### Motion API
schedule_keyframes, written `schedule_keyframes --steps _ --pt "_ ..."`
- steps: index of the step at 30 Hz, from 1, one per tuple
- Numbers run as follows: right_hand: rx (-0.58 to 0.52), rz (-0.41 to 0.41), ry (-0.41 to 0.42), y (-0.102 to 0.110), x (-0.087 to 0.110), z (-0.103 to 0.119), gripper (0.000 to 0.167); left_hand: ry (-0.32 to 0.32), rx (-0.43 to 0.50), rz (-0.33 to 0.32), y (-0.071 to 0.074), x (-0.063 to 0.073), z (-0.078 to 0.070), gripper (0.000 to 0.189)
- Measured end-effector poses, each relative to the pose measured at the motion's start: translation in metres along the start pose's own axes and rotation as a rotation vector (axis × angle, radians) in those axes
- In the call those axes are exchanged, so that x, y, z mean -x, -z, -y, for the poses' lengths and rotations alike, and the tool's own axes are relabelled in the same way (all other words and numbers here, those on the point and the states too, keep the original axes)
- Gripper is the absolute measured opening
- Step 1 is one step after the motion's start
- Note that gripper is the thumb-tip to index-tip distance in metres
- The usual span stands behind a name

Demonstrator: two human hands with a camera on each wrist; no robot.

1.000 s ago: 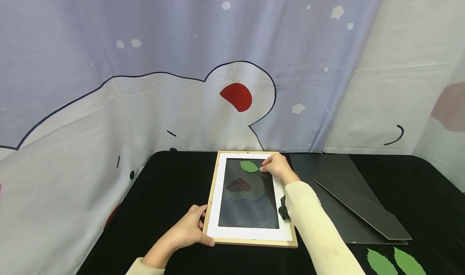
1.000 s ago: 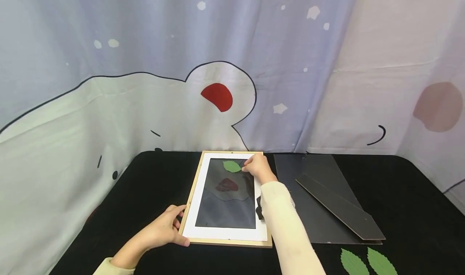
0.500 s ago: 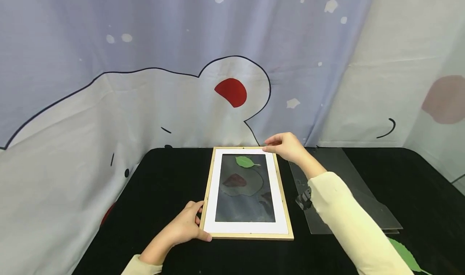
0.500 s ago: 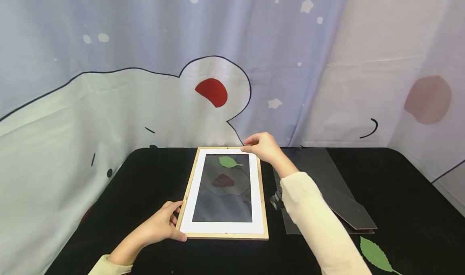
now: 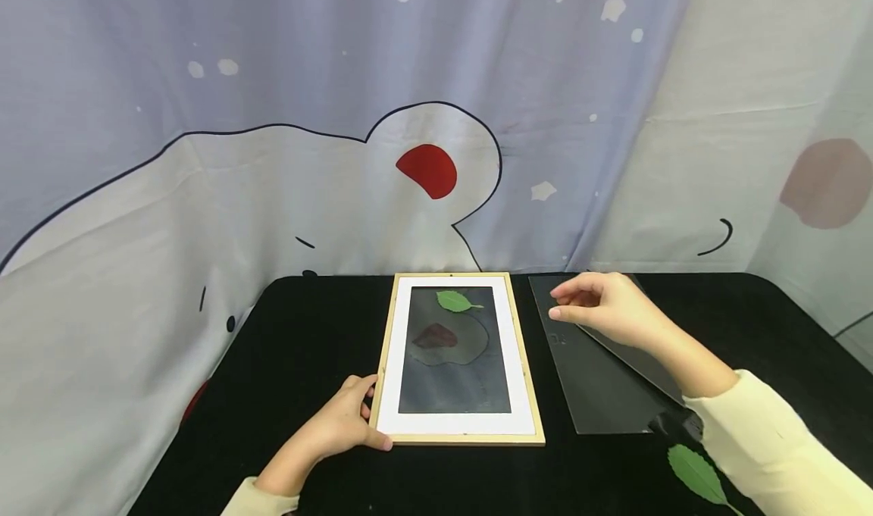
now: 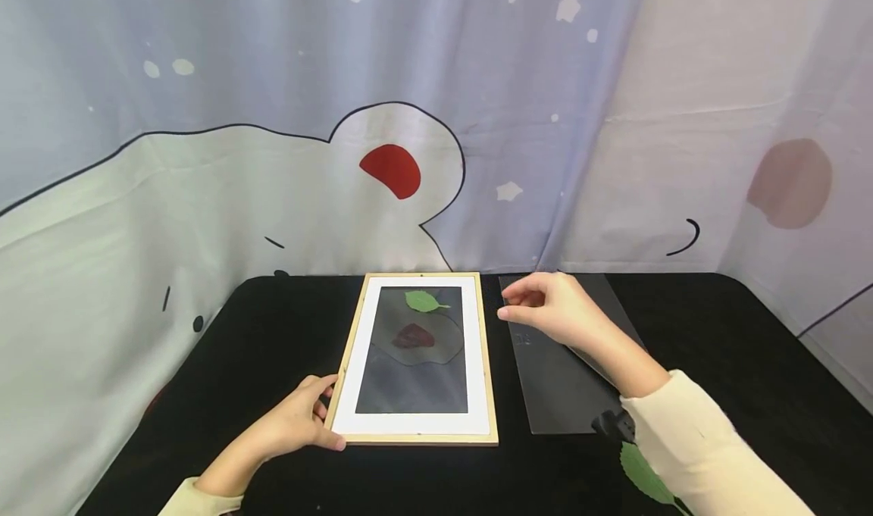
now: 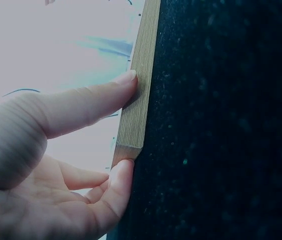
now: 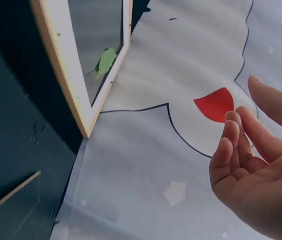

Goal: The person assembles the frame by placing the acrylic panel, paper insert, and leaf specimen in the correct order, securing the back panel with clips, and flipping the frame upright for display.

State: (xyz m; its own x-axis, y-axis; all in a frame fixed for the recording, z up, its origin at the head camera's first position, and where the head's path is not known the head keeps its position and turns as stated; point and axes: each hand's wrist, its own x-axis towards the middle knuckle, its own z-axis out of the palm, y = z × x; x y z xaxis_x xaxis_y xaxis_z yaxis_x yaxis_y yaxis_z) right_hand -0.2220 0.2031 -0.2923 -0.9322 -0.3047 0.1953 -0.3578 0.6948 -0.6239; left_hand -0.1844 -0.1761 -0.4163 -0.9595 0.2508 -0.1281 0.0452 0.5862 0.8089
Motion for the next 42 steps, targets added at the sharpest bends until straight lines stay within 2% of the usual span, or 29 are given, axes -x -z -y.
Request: schedule_keyframes --steps 8,13,17,24,32,38,42 --pt "0.118 -0.091 0.046 0.017 0.05 -0.014 0.024 0.009 -0.007 -0.015 0.001 -0.001 0.001 0.099" --pt "0.133 -0.172 0.077 0.019 0.083 -0.031 0.025 0.02 -0.01 -0.023 0.001 0.0 0.001 0.099" --pt "0.119 -0.224 0.043 0.018 0.111 -0.045 0.026 0.026 -0.014 -0.018 0.001 0.0 0.002 0.098" --pt "0.131 -0.28 -0.104 0.007 0.154 -0.069 0.025 0.025 -0.009 -0.012 0.001 0.0 0.0 0.099" --pt "0.164 -0.203 -0.389 -0.013 0.187 -0.101 0.035 0.025 -0.006 -0.012 0.001 -0.001 -0.001 0.1" --pt "0.107 -0.111 -0.547 -0.024 0.203 -0.121 0.046 0.022 -0.005 -0.011 0.001 0.0 0.0 0.1" --pt "0.055 -0.123 -0.594 -0.036 0.21 -0.133 0.045 0.026 -0.011 -0.013 0.003 0.001 0.0 0.1"
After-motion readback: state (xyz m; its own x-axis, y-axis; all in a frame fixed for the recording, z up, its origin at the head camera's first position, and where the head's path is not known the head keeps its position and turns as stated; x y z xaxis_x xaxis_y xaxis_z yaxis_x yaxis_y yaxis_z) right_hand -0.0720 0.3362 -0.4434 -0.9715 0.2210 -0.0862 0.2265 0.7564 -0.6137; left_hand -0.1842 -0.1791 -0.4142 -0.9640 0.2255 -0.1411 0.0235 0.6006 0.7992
